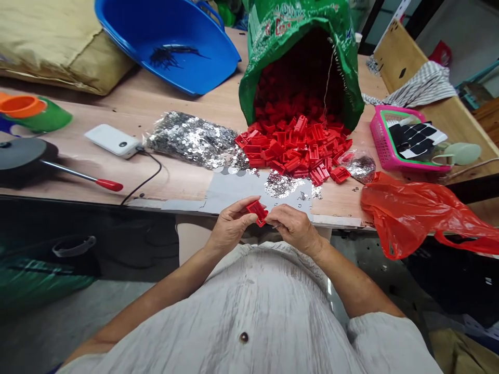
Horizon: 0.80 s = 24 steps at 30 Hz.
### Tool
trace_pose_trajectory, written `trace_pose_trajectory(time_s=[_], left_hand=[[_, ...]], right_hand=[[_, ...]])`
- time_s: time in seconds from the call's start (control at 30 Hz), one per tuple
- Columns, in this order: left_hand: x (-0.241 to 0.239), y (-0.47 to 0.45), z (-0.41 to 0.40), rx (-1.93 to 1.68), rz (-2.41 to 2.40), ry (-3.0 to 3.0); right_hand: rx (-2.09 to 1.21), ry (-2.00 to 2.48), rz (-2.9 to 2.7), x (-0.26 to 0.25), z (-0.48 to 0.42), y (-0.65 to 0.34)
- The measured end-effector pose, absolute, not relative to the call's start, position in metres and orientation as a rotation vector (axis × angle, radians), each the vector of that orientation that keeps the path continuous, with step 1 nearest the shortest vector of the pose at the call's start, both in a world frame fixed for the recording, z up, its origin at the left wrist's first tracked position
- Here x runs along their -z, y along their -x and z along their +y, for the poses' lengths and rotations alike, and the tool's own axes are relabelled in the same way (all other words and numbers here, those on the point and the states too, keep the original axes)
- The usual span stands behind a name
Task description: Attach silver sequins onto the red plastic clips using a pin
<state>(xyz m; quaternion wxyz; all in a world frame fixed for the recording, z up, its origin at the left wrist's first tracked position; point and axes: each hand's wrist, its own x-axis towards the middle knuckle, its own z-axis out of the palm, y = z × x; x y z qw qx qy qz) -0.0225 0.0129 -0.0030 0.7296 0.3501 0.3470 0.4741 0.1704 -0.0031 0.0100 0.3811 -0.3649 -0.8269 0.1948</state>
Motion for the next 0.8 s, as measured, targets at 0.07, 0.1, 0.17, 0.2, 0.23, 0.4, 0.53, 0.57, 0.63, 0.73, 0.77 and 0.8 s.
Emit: trace_pose_trajectory(time_s=[0.07,0.1,0.17,0.2,0.23,0.4,0.53,0.57,0.63,0.73,0.77,0.8], left_hand=[[0.003,0.023,0.014,-1.036,0.754,-0.794],[0.003,0.024,0.015,-1.033,0.751,-0.806],[0.004,0.025,0.016,-1.025,0.751,-0.826],[0.004,0.026,0.016,-1.02,0.752,-0.835],[0.005,0.026,0.017,-1.015,0.753,-0.841],[0.007,0.026,0.016,-1.013,0.749,-0.829],[0.009,0.025,0.015,-0.994,0.71,-0.8],[0.01,0.026,0.015,-0.997,0.697,-0.807],[0.014,0.028,0.019,-1.017,0.687,-0.86],[0.021,0.033,0.028,-1.046,0.728,-1.016],[0.023,0.036,0.032,-1.048,0.755,-1.082],[0.025,0.038,0.036,-1.042,0.786,-1.154]], right_hand=[[-0.534,0.958,-2.111,-0.012,-0.002,-0.171],[-0.556,0.967,-2.104,-0.012,-0.002,-0.171],[-0.601,0.97,-2.08,-0.012,0.0,-0.171],[-0.627,0.967,-2.067,-0.011,0.001,-0.171],[-0.657,0.96,-2.054,-0.01,0.001,-0.171],[-0.824,1.031,-1.94,-0.006,0.003,-0.17],[-0.995,1.207,-1.855,-0.007,0.001,-0.173],[-1.013,1.231,-1.869,-0.008,0.001,-0.174],[-0.961,1.267,-1.936,-0.005,0.001,-0.177],[-0.777,1.301,-2.04,0.004,0.003,-0.179],[-0.738,1.313,-2.065,0.009,0.004,-0.179],[-0.714,1.327,-2.087,0.013,0.005,-0.179]])
